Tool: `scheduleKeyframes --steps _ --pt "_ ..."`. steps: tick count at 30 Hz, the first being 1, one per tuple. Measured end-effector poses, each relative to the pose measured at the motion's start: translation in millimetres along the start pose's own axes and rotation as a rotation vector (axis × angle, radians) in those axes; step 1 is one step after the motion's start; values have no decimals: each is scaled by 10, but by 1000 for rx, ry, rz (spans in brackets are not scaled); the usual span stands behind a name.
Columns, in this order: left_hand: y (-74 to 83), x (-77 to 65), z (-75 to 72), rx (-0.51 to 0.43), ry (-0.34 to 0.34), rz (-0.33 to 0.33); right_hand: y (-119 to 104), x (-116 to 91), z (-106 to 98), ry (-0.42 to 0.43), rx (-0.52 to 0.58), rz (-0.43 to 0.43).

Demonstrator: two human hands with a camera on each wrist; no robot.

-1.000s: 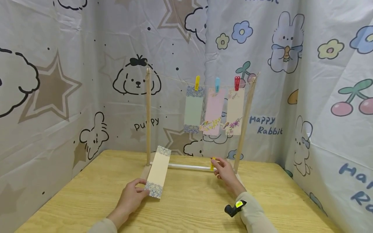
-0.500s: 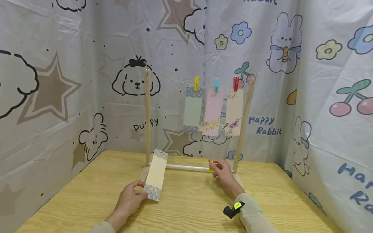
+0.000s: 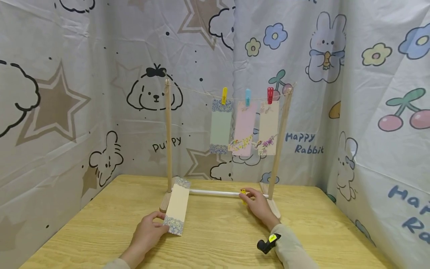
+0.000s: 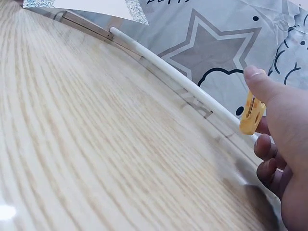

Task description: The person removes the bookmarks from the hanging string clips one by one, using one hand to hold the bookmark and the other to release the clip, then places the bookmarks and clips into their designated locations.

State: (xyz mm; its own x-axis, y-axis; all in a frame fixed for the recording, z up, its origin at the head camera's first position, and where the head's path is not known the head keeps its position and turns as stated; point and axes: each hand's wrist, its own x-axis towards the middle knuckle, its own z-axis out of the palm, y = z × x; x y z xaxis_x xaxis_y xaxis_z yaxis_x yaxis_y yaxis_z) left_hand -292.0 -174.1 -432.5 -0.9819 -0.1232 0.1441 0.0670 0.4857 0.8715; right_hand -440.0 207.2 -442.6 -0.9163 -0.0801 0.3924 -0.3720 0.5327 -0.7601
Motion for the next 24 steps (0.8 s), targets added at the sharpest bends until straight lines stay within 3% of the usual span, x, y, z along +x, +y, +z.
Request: scheduleKeyframes --steps 7,18,24 --pt "-5 -18 -17 32 -3 -32 56 -14 2 -14 -138 -10" --pt "21 26 -2 104 -12 -30 92 -58 -2 -9 -313 -28" --pt "8 -11 -25 113 -16 -25 95 -73 27 5 -349 -59"
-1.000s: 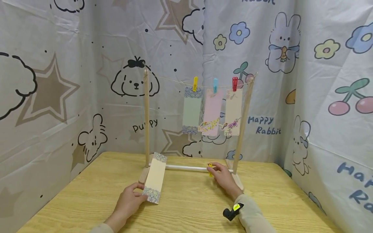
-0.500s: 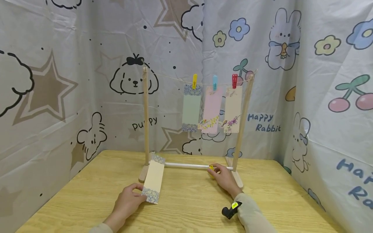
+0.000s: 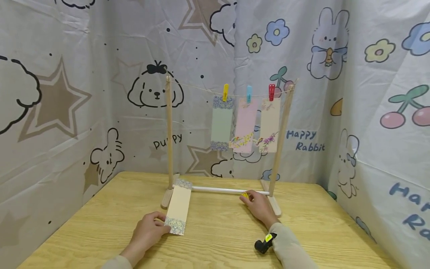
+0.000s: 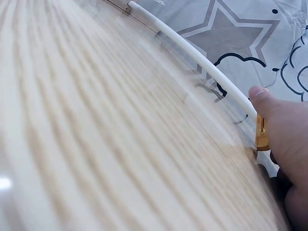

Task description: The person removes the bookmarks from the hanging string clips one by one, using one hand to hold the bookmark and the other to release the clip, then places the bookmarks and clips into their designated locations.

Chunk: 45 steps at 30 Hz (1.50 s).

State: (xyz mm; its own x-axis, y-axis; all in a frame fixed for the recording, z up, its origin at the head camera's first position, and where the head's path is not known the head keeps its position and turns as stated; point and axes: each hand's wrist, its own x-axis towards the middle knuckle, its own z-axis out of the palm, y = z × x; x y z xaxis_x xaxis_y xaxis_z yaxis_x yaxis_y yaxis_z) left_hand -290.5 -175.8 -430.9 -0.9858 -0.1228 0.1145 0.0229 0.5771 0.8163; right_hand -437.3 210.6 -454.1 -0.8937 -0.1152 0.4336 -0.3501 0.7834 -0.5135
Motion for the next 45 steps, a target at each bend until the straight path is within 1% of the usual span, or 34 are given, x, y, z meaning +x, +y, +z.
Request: scheduleKeyframes --steps 4,9,14,22,26,32,40,45 --pt "-6 -14 -21 20 -9 2 -7 0 38 35 3 -17" --pt "1 -8 -42 84 8 -2 -6 -10 42 80 19 -41" --pt "8 -6 -50 130 5 15 -7 -4 32 109 15 -35" --pt "-2 -6 -66 243 40 55 21 13 40 115 1 -46" --pt "-5 1 -70 256 47 72 19 9 39 112 0 -48" --pt "-7 -1 -75 277 53 73 5 -14 26 97 7 -28" --pt "2 -2 -96 296 34 73 6 -8 25 95 -18 -34" --pt "18 -9 -103 305 25 72 26 -6 30 77 -41 -29"
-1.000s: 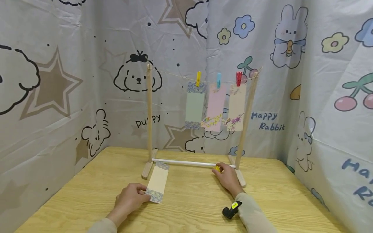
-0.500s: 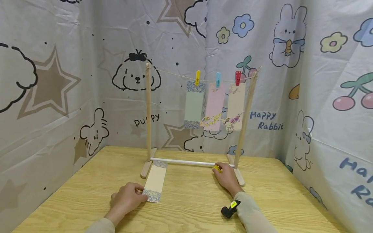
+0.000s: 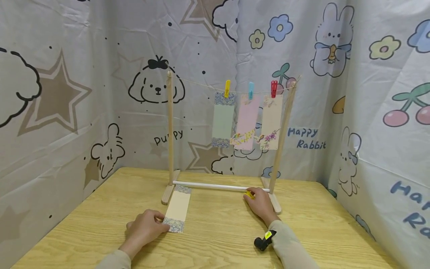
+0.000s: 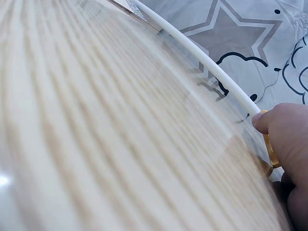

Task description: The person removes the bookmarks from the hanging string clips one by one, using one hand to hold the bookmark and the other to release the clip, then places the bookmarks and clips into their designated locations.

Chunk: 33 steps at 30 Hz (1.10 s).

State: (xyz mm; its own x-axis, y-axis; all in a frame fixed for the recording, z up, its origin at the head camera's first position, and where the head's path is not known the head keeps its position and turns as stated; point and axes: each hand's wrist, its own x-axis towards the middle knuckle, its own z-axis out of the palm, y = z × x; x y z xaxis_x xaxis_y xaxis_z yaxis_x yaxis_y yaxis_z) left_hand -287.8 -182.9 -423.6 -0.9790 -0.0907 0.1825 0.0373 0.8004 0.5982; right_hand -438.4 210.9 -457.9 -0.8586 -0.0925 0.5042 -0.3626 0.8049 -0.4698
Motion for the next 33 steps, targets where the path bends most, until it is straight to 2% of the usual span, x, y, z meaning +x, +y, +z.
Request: scheduleKeyframes --steps 33 --pt "-23 3 -13 4 -4 19 19 20 19 -43 -28 20"
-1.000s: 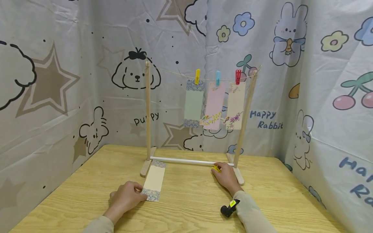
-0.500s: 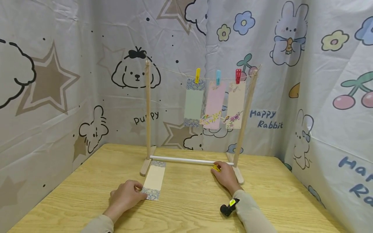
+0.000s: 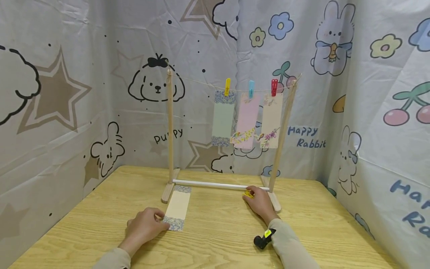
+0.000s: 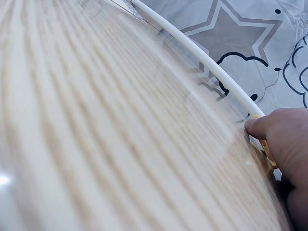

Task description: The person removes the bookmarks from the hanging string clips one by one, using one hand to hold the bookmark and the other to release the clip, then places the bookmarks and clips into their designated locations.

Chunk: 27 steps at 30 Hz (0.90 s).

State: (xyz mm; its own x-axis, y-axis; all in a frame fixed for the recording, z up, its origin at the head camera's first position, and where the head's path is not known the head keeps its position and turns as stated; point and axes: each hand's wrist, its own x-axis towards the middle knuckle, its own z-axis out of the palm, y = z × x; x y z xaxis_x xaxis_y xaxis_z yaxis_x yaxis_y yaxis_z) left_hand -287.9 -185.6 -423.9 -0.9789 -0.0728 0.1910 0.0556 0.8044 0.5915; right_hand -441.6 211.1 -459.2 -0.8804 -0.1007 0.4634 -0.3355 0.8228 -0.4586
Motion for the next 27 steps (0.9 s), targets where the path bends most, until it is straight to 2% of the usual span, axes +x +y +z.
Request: scheduleKeyframes --steps 27 --pt "-28 13 10 -9 -4 -5 -28 -14 -49 3 3 -13"
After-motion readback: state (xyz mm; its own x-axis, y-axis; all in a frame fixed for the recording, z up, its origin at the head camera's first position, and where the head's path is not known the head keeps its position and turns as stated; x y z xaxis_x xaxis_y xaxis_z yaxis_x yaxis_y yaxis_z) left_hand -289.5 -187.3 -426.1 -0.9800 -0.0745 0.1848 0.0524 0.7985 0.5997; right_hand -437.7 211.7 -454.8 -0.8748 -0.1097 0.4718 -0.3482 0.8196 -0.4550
